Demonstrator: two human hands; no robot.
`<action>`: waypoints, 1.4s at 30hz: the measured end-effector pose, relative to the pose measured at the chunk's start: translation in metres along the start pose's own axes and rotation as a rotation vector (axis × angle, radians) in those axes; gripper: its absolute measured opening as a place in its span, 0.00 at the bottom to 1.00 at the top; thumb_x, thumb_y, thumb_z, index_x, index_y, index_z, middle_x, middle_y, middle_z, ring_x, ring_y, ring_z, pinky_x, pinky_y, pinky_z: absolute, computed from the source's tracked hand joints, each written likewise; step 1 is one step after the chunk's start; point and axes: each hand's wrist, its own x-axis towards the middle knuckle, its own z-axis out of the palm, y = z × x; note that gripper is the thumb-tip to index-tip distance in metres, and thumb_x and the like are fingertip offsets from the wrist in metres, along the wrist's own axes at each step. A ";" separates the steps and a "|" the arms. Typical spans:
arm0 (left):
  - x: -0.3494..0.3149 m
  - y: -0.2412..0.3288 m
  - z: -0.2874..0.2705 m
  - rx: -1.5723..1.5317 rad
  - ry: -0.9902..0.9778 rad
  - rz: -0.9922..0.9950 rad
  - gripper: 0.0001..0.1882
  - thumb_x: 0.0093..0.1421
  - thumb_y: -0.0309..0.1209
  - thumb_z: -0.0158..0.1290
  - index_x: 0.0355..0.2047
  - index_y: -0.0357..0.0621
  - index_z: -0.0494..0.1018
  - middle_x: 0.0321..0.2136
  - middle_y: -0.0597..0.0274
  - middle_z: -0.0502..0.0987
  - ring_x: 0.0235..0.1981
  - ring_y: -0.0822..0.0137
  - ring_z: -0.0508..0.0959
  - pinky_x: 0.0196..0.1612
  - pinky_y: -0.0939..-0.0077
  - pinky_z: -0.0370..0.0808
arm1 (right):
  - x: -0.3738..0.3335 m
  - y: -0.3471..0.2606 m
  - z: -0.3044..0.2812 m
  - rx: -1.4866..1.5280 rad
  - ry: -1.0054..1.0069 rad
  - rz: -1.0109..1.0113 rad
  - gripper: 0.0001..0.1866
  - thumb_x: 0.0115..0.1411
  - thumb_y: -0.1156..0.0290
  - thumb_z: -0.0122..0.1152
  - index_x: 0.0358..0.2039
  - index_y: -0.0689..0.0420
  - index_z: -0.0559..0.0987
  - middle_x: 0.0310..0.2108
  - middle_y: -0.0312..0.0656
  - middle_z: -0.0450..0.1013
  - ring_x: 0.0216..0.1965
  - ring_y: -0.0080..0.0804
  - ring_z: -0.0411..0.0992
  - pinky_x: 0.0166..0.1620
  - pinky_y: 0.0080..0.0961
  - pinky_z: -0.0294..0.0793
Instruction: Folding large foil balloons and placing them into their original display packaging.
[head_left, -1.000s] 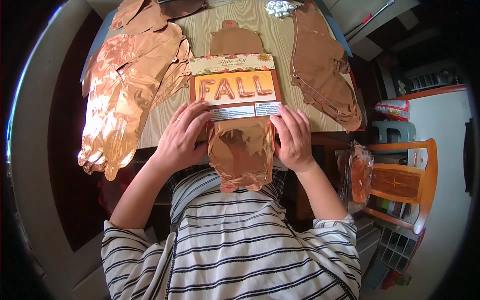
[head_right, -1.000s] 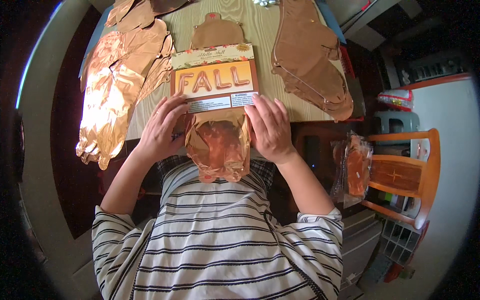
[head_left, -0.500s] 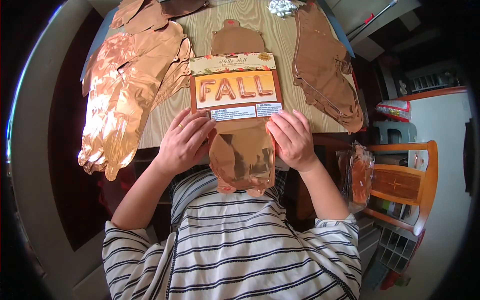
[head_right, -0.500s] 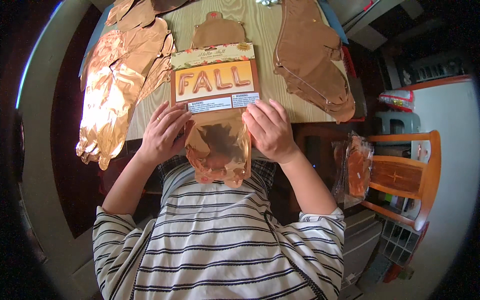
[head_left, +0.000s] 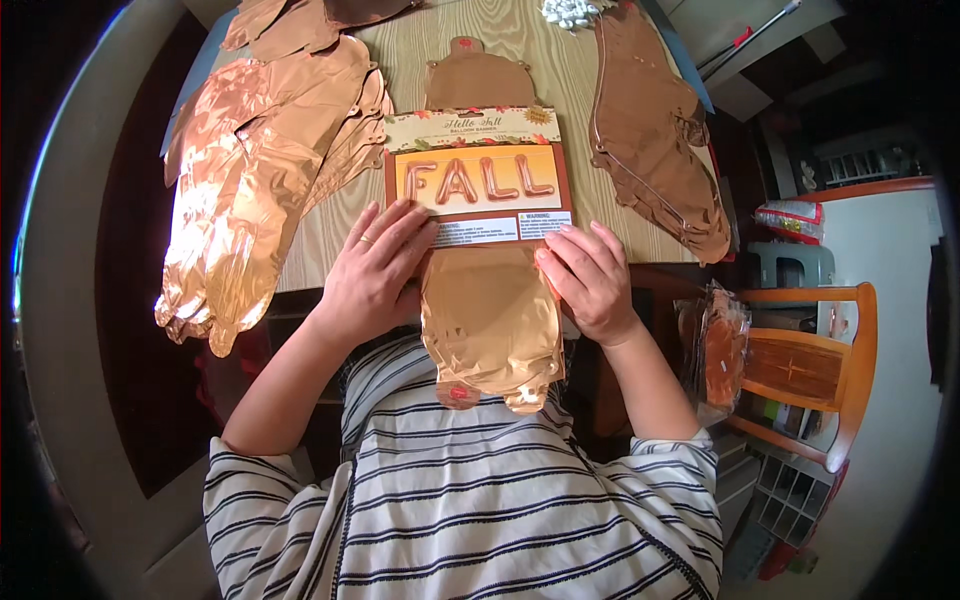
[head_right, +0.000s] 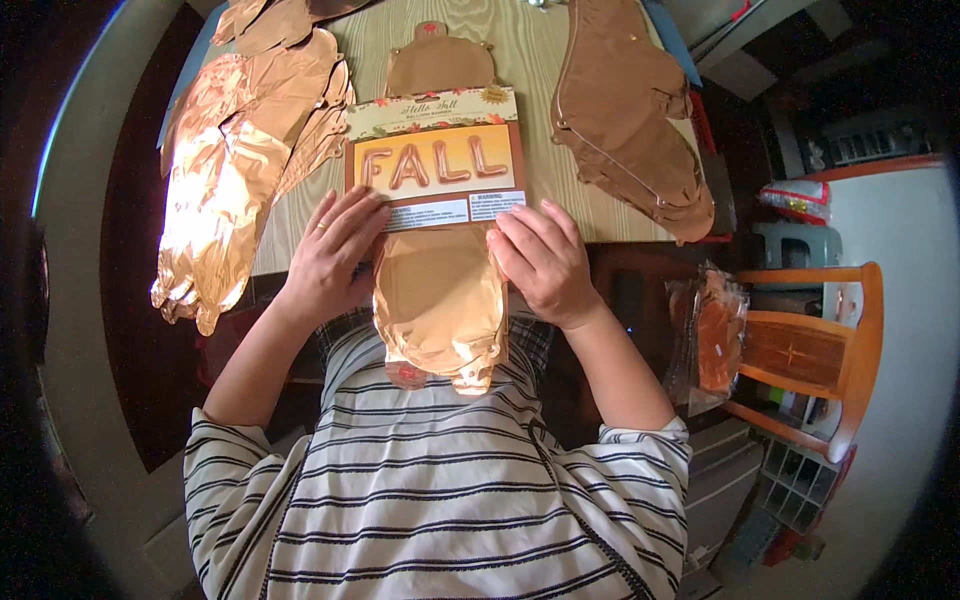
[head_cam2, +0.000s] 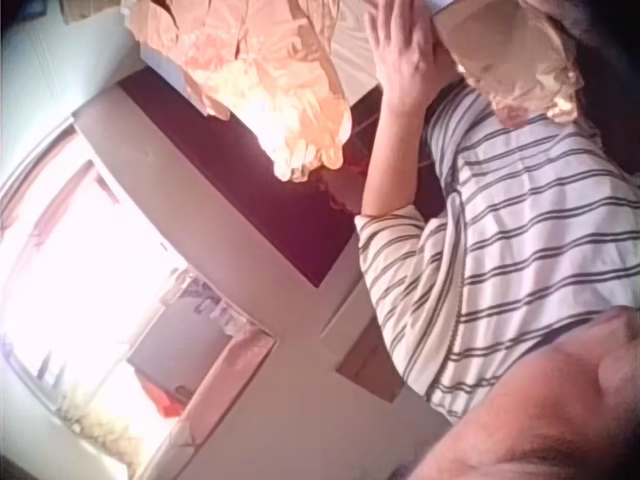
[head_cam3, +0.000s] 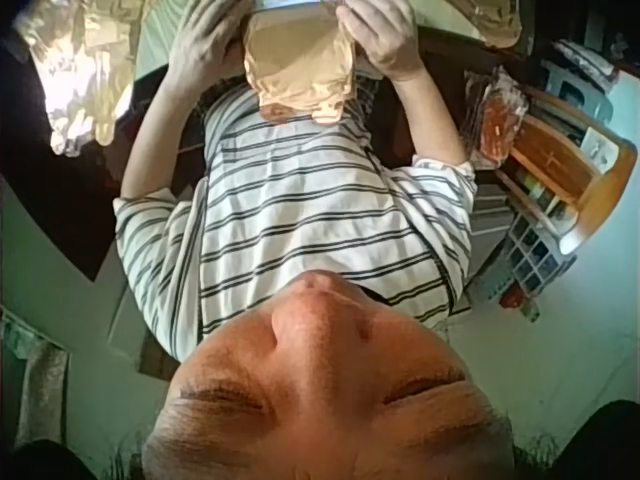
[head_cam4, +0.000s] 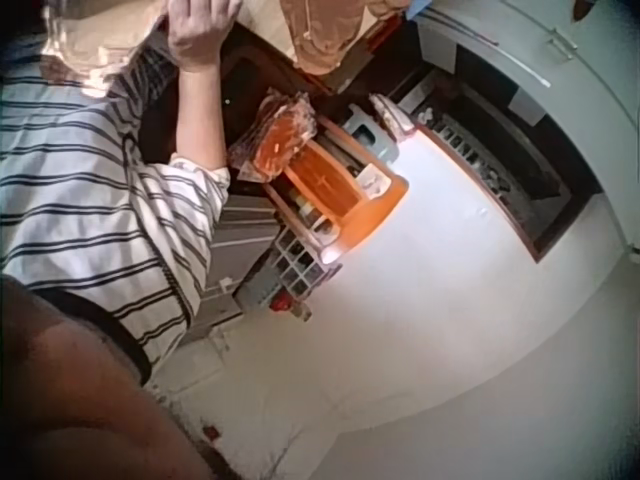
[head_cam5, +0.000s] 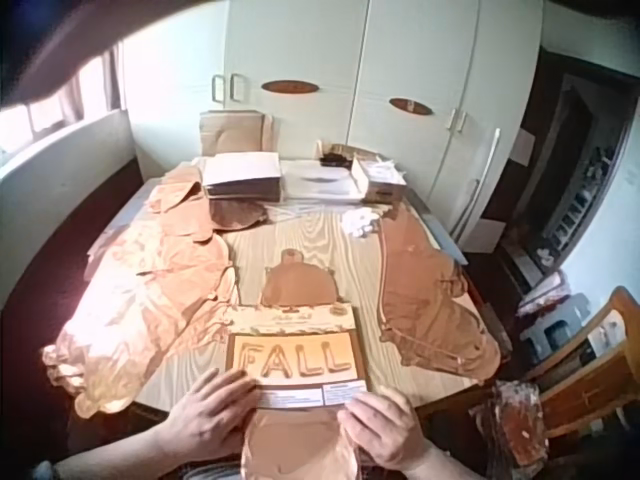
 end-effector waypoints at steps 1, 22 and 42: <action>-0.002 -0.002 0.002 -0.012 -0.017 0.015 0.31 0.49 0.26 0.59 0.57 0.44 0.72 0.60 0.53 0.70 0.65 0.51 0.68 0.68 0.47 0.61 | 0.000 0.000 0.000 -0.006 0.000 -0.001 0.12 0.59 0.69 0.62 0.44 0.53 0.80 0.48 0.39 0.77 0.52 0.37 0.74 0.62 0.43 0.66; -0.013 -0.001 0.016 0.056 0.178 0.108 0.11 0.54 0.26 0.59 0.39 0.45 0.76 0.50 0.60 0.81 0.56 0.59 0.78 0.68 0.50 0.60 | 0.000 -0.001 0.002 0.133 0.075 0.111 0.17 0.54 0.74 0.69 0.45 0.55 0.79 0.45 0.40 0.75 0.45 0.38 0.74 0.50 0.35 0.73; 0.010 0.011 0.008 -0.188 0.342 -0.212 0.10 0.52 0.27 0.67 0.30 0.46 0.76 0.35 0.62 0.80 0.35 0.62 0.82 0.47 0.61 0.78 | 0.021 -0.018 0.008 -0.045 0.124 0.311 0.10 0.55 0.75 0.67 0.38 0.54 0.78 0.37 0.39 0.72 0.38 0.39 0.72 0.43 0.38 0.70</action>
